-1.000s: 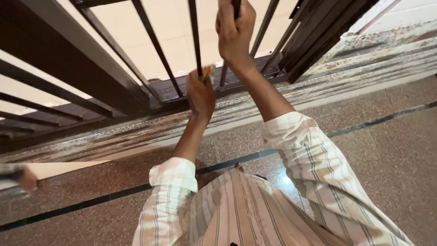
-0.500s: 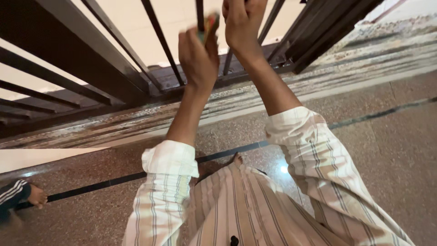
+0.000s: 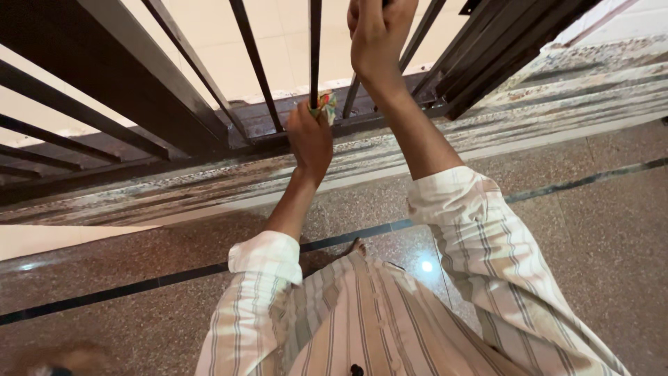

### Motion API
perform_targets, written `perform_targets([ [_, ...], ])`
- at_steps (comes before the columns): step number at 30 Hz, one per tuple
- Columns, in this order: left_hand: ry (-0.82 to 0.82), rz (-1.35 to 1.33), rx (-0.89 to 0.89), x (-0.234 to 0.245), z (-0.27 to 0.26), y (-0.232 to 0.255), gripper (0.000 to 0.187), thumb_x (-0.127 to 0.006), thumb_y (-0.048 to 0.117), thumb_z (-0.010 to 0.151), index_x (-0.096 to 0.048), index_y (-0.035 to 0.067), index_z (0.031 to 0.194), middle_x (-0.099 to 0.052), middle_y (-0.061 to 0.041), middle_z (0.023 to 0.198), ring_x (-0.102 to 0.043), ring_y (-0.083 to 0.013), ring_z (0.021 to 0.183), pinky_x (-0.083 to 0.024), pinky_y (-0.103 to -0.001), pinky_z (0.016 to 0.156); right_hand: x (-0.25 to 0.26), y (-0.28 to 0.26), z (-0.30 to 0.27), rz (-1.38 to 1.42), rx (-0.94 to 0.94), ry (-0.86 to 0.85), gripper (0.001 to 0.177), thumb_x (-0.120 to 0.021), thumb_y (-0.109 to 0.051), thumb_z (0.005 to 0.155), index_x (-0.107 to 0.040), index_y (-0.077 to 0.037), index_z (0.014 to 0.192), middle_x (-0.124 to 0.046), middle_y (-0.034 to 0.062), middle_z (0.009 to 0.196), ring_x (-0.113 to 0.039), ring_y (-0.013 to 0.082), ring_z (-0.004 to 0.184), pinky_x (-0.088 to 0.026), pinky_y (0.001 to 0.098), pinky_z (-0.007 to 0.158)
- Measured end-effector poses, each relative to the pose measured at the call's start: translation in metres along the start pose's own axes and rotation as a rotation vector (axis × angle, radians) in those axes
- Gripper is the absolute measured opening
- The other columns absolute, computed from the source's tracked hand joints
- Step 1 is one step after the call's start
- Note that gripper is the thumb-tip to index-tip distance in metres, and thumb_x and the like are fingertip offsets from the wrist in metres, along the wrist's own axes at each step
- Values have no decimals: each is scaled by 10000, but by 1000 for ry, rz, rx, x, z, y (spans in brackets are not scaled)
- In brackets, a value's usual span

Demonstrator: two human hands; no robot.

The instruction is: The person wipes the individual metal bars and the frame of a brown gate using a multicolored cloth.

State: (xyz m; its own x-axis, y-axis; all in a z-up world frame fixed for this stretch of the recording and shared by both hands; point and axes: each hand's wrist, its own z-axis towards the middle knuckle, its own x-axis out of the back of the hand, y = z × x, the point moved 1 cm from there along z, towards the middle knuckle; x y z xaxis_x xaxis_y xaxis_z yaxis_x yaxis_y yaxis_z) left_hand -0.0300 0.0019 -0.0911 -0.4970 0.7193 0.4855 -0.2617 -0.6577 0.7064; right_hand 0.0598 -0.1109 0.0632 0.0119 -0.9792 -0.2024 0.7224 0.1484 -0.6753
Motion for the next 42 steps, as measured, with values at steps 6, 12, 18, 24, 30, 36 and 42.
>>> perform_targets([
  [6,145,-404,-217,30,74,71,200,-538,103,1096,-448,7,1246,-685,-142,980,-747,-237,785,-612,-323,606,7,7,-3,-140,111,3,449,-518,-197,1127,-439,-44,712,-405,1,565,-376,96,483,-256,286,460],
  [12,200,-287,-335,44,114,93,126,-565,120,1100,-502,53,1186,-678,-107,898,-731,-260,775,-600,-386,677,16,20,-5,-58,66,-41,442,-514,-199,1135,-459,-19,735,-429,19,598,-374,116,522,-257,295,478],
  [18,48,-192,-99,-4,38,15,276,-583,203,1077,-511,-47,1167,-641,-192,959,-727,-254,722,-597,-246,477,11,22,-8,-19,-15,-1,493,-510,-185,1122,-361,-54,671,-367,-5,545,-325,90,463,-218,302,476],
  [24,24,88,-117,-20,-13,-35,239,-663,107,1003,-529,-31,1145,-623,-255,1055,-640,-427,1036,-533,-561,985,19,26,-11,-143,60,-61,530,-454,-234,1147,-388,-58,652,-373,-7,539,-311,86,474,-213,294,498],
  [30,14,119,-144,-16,-10,-32,272,-694,120,972,-526,-23,1131,-623,-252,1028,-645,-447,1054,-466,-575,1066,7,17,-3,-18,8,-21,478,-478,-168,1136,-362,-65,685,-366,-7,552,-328,89,469,-223,282,459],
  [36,-104,-199,92,9,21,18,235,-620,63,1016,-517,-17,1211,-677,-193,1028,-718,-320,908,-608,-445,737,-1,0,-1,22,-2,-15,477,-479,-142,1134,-321,-82,688,-340,-22,562,-320,66,466,-221,275,464],
  [42,214,-267,-378,47,111,96,201,-561,25,1058,-435,41,1214,-626,-148,937,-683,-263,832,-594,-398,678,5,-1,-2,-199,184,-70,408,-481,-118,1129,-421,-17,739,-398,11,610,-382,101,536,-258,311,515],
])
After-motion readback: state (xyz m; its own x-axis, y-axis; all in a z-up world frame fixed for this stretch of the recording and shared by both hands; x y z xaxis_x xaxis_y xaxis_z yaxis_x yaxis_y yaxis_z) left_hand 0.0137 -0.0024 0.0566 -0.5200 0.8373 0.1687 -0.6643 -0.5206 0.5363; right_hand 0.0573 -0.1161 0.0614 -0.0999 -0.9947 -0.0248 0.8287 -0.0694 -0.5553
